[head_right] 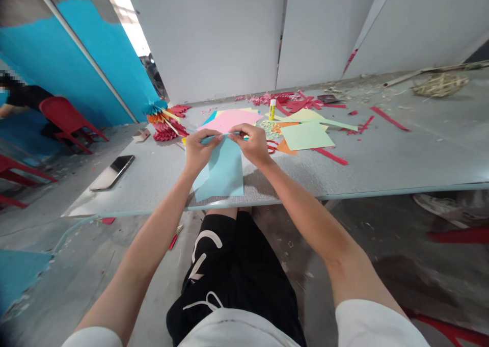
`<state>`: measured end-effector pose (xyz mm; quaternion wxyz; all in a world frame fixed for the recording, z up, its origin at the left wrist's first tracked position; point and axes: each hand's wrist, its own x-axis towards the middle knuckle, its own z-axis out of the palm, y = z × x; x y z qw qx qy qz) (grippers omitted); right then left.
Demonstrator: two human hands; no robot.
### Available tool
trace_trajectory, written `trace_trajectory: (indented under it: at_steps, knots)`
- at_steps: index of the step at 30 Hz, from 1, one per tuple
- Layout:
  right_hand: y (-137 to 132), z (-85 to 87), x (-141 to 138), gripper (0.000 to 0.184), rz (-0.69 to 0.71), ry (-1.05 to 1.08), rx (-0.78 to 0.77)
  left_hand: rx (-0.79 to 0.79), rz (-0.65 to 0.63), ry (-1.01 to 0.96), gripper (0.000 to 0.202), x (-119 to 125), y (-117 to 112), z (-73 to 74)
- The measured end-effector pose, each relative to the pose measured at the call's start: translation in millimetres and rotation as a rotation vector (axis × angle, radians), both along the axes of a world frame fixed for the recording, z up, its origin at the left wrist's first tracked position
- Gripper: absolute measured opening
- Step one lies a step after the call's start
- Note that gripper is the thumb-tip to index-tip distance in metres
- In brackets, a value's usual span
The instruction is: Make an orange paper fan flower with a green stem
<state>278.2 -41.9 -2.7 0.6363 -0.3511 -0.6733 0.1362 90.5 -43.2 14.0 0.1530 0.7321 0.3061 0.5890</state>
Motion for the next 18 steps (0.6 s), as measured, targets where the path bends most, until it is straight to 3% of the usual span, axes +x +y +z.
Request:
trace_trajectory:
  at_steps: [18]
  knots:
    - [-5.8,3.7,0.3,0.01,0.017,-0.02,0.03,0.043,0.059,0.031,0.011,0.9,2.6,-4.4]
